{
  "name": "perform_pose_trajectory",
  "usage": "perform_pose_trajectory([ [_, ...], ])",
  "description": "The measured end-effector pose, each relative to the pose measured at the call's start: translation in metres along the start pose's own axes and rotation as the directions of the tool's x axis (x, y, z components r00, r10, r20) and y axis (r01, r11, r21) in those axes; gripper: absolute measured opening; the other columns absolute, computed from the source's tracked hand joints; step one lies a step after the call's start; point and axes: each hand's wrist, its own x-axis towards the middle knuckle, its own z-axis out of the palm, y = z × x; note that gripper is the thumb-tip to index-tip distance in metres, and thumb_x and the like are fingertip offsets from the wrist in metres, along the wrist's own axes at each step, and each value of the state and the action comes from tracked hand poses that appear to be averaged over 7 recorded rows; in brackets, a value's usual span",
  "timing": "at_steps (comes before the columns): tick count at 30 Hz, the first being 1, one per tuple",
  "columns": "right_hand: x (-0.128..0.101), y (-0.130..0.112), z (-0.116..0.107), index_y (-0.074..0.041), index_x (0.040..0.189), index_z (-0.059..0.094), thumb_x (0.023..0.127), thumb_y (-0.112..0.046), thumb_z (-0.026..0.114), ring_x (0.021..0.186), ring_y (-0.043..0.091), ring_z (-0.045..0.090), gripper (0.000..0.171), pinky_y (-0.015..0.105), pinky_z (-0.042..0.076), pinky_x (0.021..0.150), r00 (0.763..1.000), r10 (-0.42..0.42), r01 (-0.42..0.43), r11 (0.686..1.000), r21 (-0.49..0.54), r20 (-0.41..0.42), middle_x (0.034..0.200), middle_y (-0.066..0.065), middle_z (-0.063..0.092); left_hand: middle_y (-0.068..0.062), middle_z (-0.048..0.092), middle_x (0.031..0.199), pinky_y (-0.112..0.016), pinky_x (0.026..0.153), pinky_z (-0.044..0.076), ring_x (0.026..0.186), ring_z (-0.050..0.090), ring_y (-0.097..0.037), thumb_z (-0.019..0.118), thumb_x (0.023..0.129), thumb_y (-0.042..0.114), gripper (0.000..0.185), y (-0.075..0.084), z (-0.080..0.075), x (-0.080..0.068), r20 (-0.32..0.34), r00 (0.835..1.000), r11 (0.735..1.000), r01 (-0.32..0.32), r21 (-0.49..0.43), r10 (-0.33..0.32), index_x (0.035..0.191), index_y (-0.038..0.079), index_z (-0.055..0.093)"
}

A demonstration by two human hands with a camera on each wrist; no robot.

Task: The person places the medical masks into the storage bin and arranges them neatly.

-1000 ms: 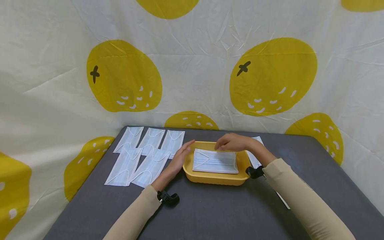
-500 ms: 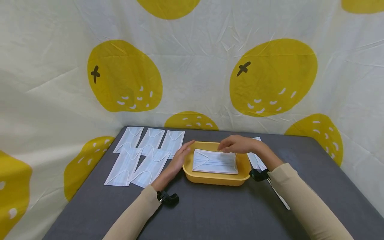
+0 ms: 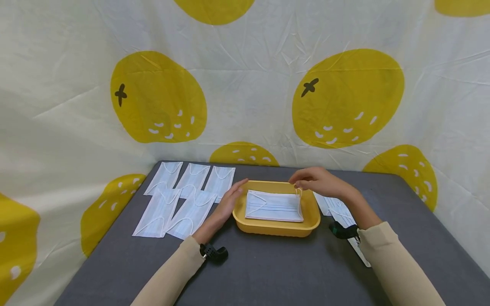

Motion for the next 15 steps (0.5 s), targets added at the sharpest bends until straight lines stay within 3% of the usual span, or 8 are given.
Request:
perform_pose_trajectory([
  [6,-0.026,0.006,-0.005,-0.006,0.123,0.072,0.107,-0.018,0.057,0.109,0.032,0.069,0.025,0.034,0.060,0.088,0.993,0.019,-0.016,0.999,0.032,-0.113,0.120,0.014,0.073,-0.007,0.037,0.167,-0.053,0.130,0.016,0.159,0.025,-0.029,0.033,0.113,0.024,0.047,0.000,0.001,0.000,-0.002,1.000,1.000,0.000,-0.001,0.000,0.158,0.016,0.043],
  [9,-0.041,0.009,-0.008,-0.006,0.122,0.072,0.106,-0.017,0.058,0.104,0.022,0.070,0.024,0.025,0.059,0.086,0.987,0.035,-0.027,0.999,0.047,-0.159,0.120,0.014,0.073,-0.007,0.036,0.168,-0.053,0.131,0.015,0.159,0.025,-0.028,0.033,0.113,0.025,0.047,-0.001,0.001,0.000,0.001,1.000,1.000,0.002,0.003,-0.002,0.158,0.016,0.042],
  [15,-0.067,0.023,-0.017,-0.006,0.121,0.071,0.105,-0.013,0.059,0.097,0.002,0.069,0.022,0.023,0.060,0.082,0.973,0.038,-0.022,0.997,0.072,-0.228,0.118,0.014,0.073,-0.006,0.035,0.168,-0.053,0.130,0.017,0.159,0.025,-0.028,0.033,0.113,0.024,0.047,0.000,0.001,-0.001,-0.003,1.000,1.000,0.007,0.017,-0.007,0.159,0.016,0.042],
])
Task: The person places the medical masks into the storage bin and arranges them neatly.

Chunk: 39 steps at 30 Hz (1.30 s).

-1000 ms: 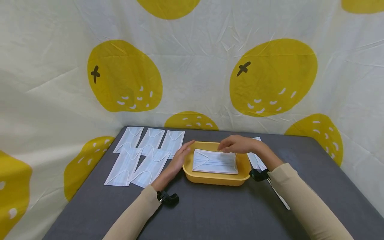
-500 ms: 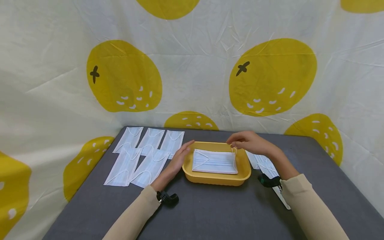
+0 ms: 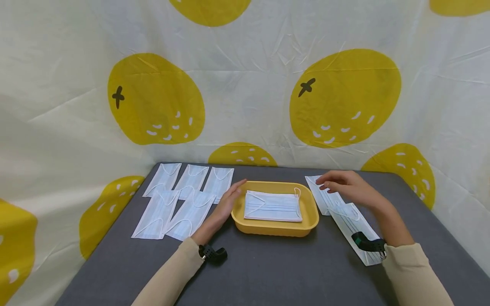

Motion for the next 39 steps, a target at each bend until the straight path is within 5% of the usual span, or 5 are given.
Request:
perform_pose_trajectory([
  [10,-0.026,0.037,-0.018,0.003,0.126,0.067,0.106,-0.011,0.056,0.096,-0.003,0.068,0.027,0.023,0.060,0.078,0.998,0.054,-0.053,0.997,0.047,-0.023,0.108,-0.017,0.070,-0.004,0.034,0.169,-0.056,0.130,0.014,0.160,0.022,-0.028,0.034,0.113,0.029,0.047,0.000,-0.001,-0.002,0.007,1.000,1.000,0.028,-0.004,-0.028,0.159,0.021,0.042],
  [16,-0.031,0.055,-0.022,0.005,0.125,0.066,0.106,-0.010,0.055,0.091,-0.002,0.067,0.027,0.025,0.061,0.076,0.997,0.080,-0.080,0.997,0.001,-0.004,0.108,-0.006,0.073,-0.004,0.034,0.169,-0.057,0.130,0.013,0.160,0.021,-0.028,0.035,0.113,0.030,0.047,0.000,-0.002,-0.002,0.006,1.000,0.999,0.031,-0.028,-0.031,0.159,0.020,0.042],
  [23,-0.036,0.076,-0.024,0.010,0.130,0.062,0.106,-0.013,0.055,0.094,-0.001,0.069,0.034,0.029,0.062,0.080,0.988,0.146,-0.148,0.988,0.038,0.044,0.109,-0.007,0.074,-0.003,0.034,0.169,-0.054,0.131,0.014,0.160,0.022,-0.027,0.033,0.113,0.029,0.047,0.000,-0.001,-0.002,0.008,0.999,0.999,0.032,-0.016,-0.032,0.159,0.021,0.041],
  [29,-0.039,0.086,-0.025,0.011,0.133,0.059,0.107,-0.017,0.054,0.099,0.006,0.069,0.038,0.033,0.062,0.084,0.973,0.207,-0.214,0.975,0.062,0.098,0.120,0.021,0.071,-0.005,0.034,0.169,-0.054,0.131,0.014,0.160,0.023,-0.027,0.033,0.113,0.027,0.047,0.002,-0.002,-0.002,0.004,1.000,1.000,0.027,-0.012,-0.027,0.159,0.019,0.041],
  [39,-0.044,0.103,-0.025,0.013,0.136,0.054,0.107,-0.016,0.053,0.101,0.009,0.069,0.041,0.041,0.062,0.087,0.952,0.260,-0.275,0.958,0.076,0.163,0.131,0.029,0.065,-0.004,0.034,0.169,-0.052,0.131,0.015,0.160,0.023,-0.026,0.033,0.114,0.028,0.047,0.002,-0.003,-0.002,0.011,1.000,1.000,0.013,-0.004,-0.013,0.159,0.020,0.041],
])
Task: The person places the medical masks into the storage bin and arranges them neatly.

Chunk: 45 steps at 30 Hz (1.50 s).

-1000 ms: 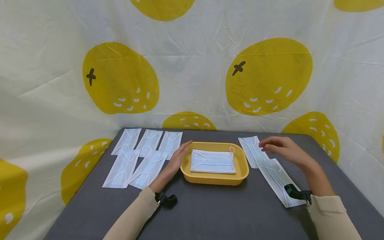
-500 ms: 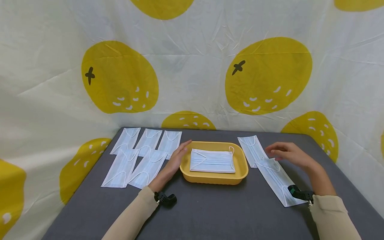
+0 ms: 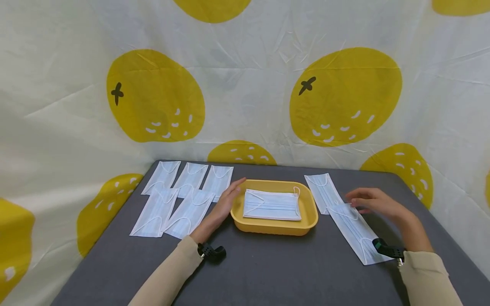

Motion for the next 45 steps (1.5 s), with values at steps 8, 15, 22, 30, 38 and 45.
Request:
perform_pose_trajectory([
  [8,0.001,0.004,-0.001,0.012,0.137,0.055,0.107,-0.016,0.053,0.102,0.009,0.067,0.041,0.048,0.060,0.091,0.999,0.036,-0.037,0.999,-0.036,-0.013,0.133,0.031,0.063,-0.008,0.034,0.169,-0.055,0.130,0.014,0.160,0.023,-0.029,0.033,0.113,0.026,0.047,-0.002,0.001,0.001,-0.008,1.000,1.000,-0.010,-0.010,0.010,0.159,0.016,0.041],
  [15,-0.006,0.011,-0.004,0.014,0.138,0.053,0.108,-0.016,0.053,0.103,0.003,0.064,0.042,0.037,0.062,0.085,0.998,0.056,-0.057,0.998,-0.032,-0.034,0.136,0.033,0.060,-0.004,0.034,0.169,-0.053,0.131,0.014,0.160,0.023,-0.027,0.034,0.113,0.026,0.047,-0.001,0.001,0.001,-0.003,1.000,1.000,0.011,-0.006,-0.012,0.159,0.020,0.042],
  [22,-0.009,0.019,-0.004,0.013,0.142,0.049,0.107,-0.021,0.056,0.114,0.027,0.064,0.049,0.045,0.062,0.089,0.993,0.111,-0.111,0.994,0.020,-0.042,0.140,0.034,0.056,-0.007,0.033,0.169,-0.056,0.130,0.015,0.160,0.022,-0.030,0.034,0.113,0.024,0.047,0.000,0.001,0.000,-0.005,1.000,1.000,-0.003,-0.005,0.003,0.159,0.017,0.041],
  [30,-0.011,0.024,-0.004,0.010,0.145,0.047,0.106,-0.024,0.058,0.116,0.030,0.064,0.053,0.045,0.062,0.090,0.987,0.158,-0.155,0.984,0.082,-0.025,0.145,0.034,0.052,-0.007,0.034,0.169,-0.055,0.130,0.015,0.160,0.022,-0.029,0.035,0.113,0.025,0.047,-0.002,0.001,0.002,-0.006,1.000,1.000,-0.004,-0.006,0.004,0.159,0.017,0.042],
  [38,-0.011,0.027,-0.005,0.010,0.146,0.046,0.106,-0.024,0.057,0.114,0.025,0.066,0.054,0.045,0.062,0.090,0.989,0.149,-0.149,0.981,0.122,0.004,0.147,0.035,0.049,-0.007,0.034,0.169,-0.055,0.130,0.015,0.160,0.022,-0.029,0.035,0.113,0.024,0.047,-0.001,0.002,0.002,-0.004,1.000,1.000,-0.001,-0.011,0.001,0.159,0.016,0.041],
  [45,-0.014,0.027,-0.009,0.008,0.148,0.041,0.104,-0.022,0.058,0.106,0.011,0.063,0.056,0.046,0.061,0.092,0.987,0.137,-0.148,0.977,0.154,0.081,0.143,0.032,0.053,-0.006,0.034,0.169,-0.054,0.130,0.016,0.160,0.023,-0.028,0.034,0.113,0.024,0.047,0.001,0.002,0.001,-0.009,1.000,1.000,0.013,-0.008,-0.013,0.159,0.018,0.041],
])
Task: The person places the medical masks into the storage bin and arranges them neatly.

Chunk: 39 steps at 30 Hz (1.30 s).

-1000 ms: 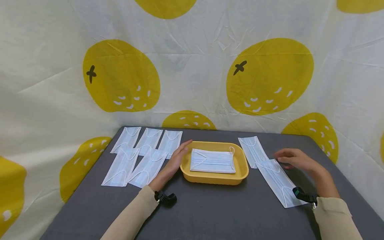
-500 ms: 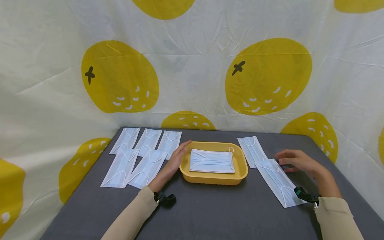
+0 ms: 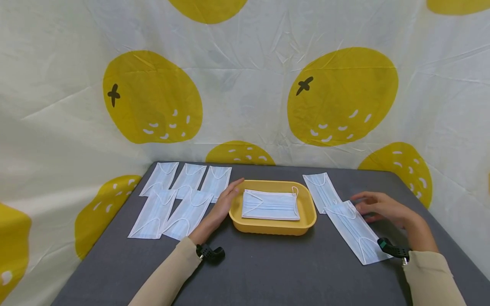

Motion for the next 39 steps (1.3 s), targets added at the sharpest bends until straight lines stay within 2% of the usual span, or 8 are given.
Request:
perform_pose_trajectory([
  [5,-0.0017,0.0015,-0.0021,0.006,0.151,0.038,0.102,-0.020,0.062,0.107,0.016,0.063,0.060,0.050,0.060,0.094,0.997,0.039,-0.039,0.999,-0.009,0.071,0.129,0.021,0.064,-0.004,0.034,0.169,-0.053,0.131,0.015,0.160,0.023,-0.026,0.033,0.113,0.025,0.047,0.0013,-0.0002,-0.0006,-0.001,1.000,1.000,0.014,-0.004,-0.014,0.159,0.019,0.042],
  [10,-0.0031,0.0033,-0.0016,0.009,0.154,0.028,0.100,-0.014,0.065,0.098,0.016,0.064,0.070,0.040,0.061,0.089,0.995,0.029,-0.030,1.000,0.002,0.096,0.111,0.012,0.067,-0.006,0.034,0.169,-0.055,0.130,0.015,0.160,0.023,-0.029,0.034,0.113,0.025,0.047,0.0009,-0.0004,-0.0005,0.000,1.000,1.000,0.006,-0.006,-0.006,0.159,0.017,0.041],
  [15,-0.0037,0.0005,0.0006,0.010,0.151,0.032,0.098,-0.012,0.068,0.089,0.016,0.063,0.068,0.034,0.061,0.081,1.000,0.015,-0.015,1.000,-0.026,-0.003,0.104,0.011,0.067,-0.005,0.035,0.168,-0.053,0.131,0.016,0.159,0.024,-0.027,0.034,0.113,0.025,0.047,0.0007,0.0001,-0.0001,-0.001,1.000,1.000,0.016,-0.001,-0.016,0.159,0.019,0.042],
  [20,-0.0020,-0.0011,0.0005,0.007,0.147,0.044,0.100,-0.018,0.067,0.091,0.012,0.061,0.058,0.033,0.060,0.079,0.989,0.009,-0.022,0.996,-0.084,-0.147,0.113,0.016,0.068,-0.004,0.034,0.169,-0.054,0.130,0.016,0.160,0.024,-0.027,0.034,0.113,0.026,0.047,-0.0004,-0.0001,-0.0002,0.002,1.000,1.000,0.014,-0.001,-0.014,0.159,0.019,0.041],
  [23,-0.0006,-0.0008,0.0016,0.007,0.149,0.042,0.100,-0.022,0.067,0.094,0.012,0.061,0.062,0.035,0.060,0.080,0.991,0.036,-0.044,0.997,-0.063,-0.129,0.116,0.014,0.068,-0.004,0.034,0.169,-0.055,0.130,0.015,0.160,0.023,-0.028,0.034,0.113,0.027,0.047,-0.0011,-0.0003,-0.0001,-0.001,1.000,1.000,0.014,-0.005,-0.014,0.159,0.020,0.042],
  [26,0.0008,-0.0002,0.0027,0.008,0.154,0.033,0.098,-0.021,0.069,0.094,0.013,0.061,0.072,0.037,0.060,0.081,0.996,0.077,-0.079,0.997,-0.028,-0.044,0.109,0.011,0.066,-0.004,0.034,0.169,-0.054,0.131,0.015,0.160,0.024,-0.027,0.034,0.113,0.028,0.047,-0.0015,-0.0005,-0.0003,-0.006,1.000,1.000,0.014,-0.007,-0.014,0.159,0.020,0.042],
  [29,0.0019,0.0008,0.0034,0.008,0.155,0.030,0.096,-0.019,0.071,0.093,0.013,0.061,0.077,0.036,0.059,0.081,0.996,0.084,-0.085,0.996,-0.039,-0.024,0.102,0.007,0.063,-0.006,0.034,0.169,-0.054,0.131,0.015,0.160,0.023,-0.028,0.034,0.113,0.027,0.048,-0.0014,-0.0004,-0.0003,-0.006,1.000,1.000,0.001,-0.016,-0.001,0.159,0.018,0.041],
  [39,0.0029,0.0026,0.0017,0.005,0.155,0.031,0.099,-0.019,0.068,0.084,0.014,0.064,0.071,0.031,0.058,0.073,0.969,-0.014,-0.014,0.994,-0.112,-0.245,0.107,0.014,0.069,-0.005,0.034,0.169,-0.054,0.130,0.016,0.160,0.023,-0.027,0.034,0.113,0.029,0.047,-0.0012,-0.0007,-0.0009,-0.001,1.000,1.000,0.006,-0.024,-0.006,0.159,0.020,0.042],
])
